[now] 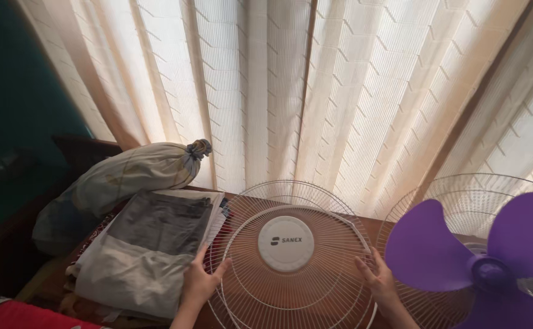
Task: The person disassembles a purple table fan by removing the front grille, unscrewing the blade hub, detaching the fan blades, and separating the rear grille and motor housing. The components are placed on a wooden table.
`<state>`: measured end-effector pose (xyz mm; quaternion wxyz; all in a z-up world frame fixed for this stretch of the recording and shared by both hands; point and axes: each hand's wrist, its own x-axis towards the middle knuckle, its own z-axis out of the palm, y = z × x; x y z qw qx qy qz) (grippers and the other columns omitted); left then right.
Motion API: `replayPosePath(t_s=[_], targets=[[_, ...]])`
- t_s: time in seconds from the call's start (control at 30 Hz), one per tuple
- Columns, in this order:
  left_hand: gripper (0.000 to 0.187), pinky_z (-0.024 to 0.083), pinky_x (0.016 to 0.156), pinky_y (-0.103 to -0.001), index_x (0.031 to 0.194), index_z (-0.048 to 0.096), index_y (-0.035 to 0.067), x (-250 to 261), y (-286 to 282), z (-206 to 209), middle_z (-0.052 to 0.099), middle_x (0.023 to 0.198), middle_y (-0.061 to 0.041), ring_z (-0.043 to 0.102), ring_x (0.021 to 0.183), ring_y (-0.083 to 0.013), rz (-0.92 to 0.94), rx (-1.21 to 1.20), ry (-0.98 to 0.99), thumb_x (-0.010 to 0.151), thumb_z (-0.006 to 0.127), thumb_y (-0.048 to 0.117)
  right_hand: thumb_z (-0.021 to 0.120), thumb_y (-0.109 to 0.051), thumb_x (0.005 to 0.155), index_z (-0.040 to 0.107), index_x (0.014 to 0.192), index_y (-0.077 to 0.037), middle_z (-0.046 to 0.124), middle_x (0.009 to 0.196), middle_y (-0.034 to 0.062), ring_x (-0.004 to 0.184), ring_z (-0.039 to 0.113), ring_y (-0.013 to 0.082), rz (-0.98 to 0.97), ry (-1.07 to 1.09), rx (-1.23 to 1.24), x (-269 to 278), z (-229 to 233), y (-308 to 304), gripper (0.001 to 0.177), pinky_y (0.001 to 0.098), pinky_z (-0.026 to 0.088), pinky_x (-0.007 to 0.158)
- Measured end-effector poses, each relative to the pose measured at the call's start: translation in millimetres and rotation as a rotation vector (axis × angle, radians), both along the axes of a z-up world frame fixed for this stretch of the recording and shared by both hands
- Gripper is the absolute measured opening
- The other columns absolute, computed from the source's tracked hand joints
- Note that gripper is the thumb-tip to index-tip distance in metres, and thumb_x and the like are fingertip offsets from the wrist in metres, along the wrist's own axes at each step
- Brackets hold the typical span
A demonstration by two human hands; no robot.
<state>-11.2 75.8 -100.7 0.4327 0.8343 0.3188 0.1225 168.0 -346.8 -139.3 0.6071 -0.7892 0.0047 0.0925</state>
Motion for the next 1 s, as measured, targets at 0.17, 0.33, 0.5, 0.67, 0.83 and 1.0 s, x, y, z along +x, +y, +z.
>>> replayPosePath(t_s=[0.17,0.33,0.5,0.67,0.83,1.0], targets=[[0.105,0.059,0.098,-0.038,0.151,0.041,0.004,10,-17,-3,0.069,0.13,-0.02,0.073,0.115,-0.0271,-0.067,-0.036,-0.106,0.07,0.085,0.054,0.068,-0.054,0.082,0.019,0.16,-0.001,0.029,0.161,0.0304,0.147,0.039,0.0412,-0.005,-0.062,-0.006,10,-9,-23,0.107,0.056,0.041,0.114],[0.104,0.053,0.107,-0.038,0.154,0.039,0.007,27,-28,-11,0.066,0.135,-0.021,0.067,0.124,-0.0297,-0.035,-0.033,-0.005,0.072,0.086,0.052,0.069,-0.054,0.083,0.017,0.16,0.003,0.028,0.16,0.0334,0.147,0.039,0.0415,-0.016,-0.093,0.0,24,-21,-39,0.109,0.0552,0.041,0.115],[0.103,0.055,0.107,-0.039,0.156,0.036,0.008,36,-23,-22,0.066,0.135,-0.021,0.069,0.124,-0.0297,-0.035,-0.066,0.069,0.074,0.083,0.051,0.066,-0.055,0.083,0.013,0.159,0.002,0.034,0.159,0.0267,0.146,0.04,0.0379,-0.006,-0.045,0.045,23,-36,-31,0.109,0.0502,0.04,0.116],[0.098,0.052,0.109,-0.039,0.154,0.04,0.008,37,-20,-36,0.064,0.138,-0.02,0.065,0.128,-0.0307,-0.04,-0.011,0.07,0.076,0.082,0.05,0.064,-0.058,0.085,0.019,0.159,0.003,0.045,0.155,0.0238,0.143,0.048,0.0357,-0.034,0.004,-0.041,17,-53,-23,0.106,0.0474,0.041,0.117],[0.093,0.047,0.112,-0.041,0.151,0.043,0.006,41,-22,-40,0.054,0.147,-0.02,0.055,0.135,-0.0322,-0.096,0.001,0.07,0.078,0.083,0.048,0.055,-0.065,0.088,0.025,0.158,0.002,0.04,0.157,0.0243,0.147,0.039,0.0346,-0.062,-0.015,-0.225,16,-64,-28,0.102,0.0496,0.035,0.119],[0.091,0.047,0.115,-0.04,0.151,0.045,0.007,44,-26,-40,0.055,0.15,-0.017,0.055,0.139,-0.0303,-0.057,-0.033,0.045,0.077,0.083,0.045,0.052,-0.067,0.09,0.029,0.155,0.005,0.04,0.153,0.0251,0.146,0.04,0.035,-0.023,-0.052,-0.277,15,-64,-29,0.1,0.0505,0.036,0.118]])
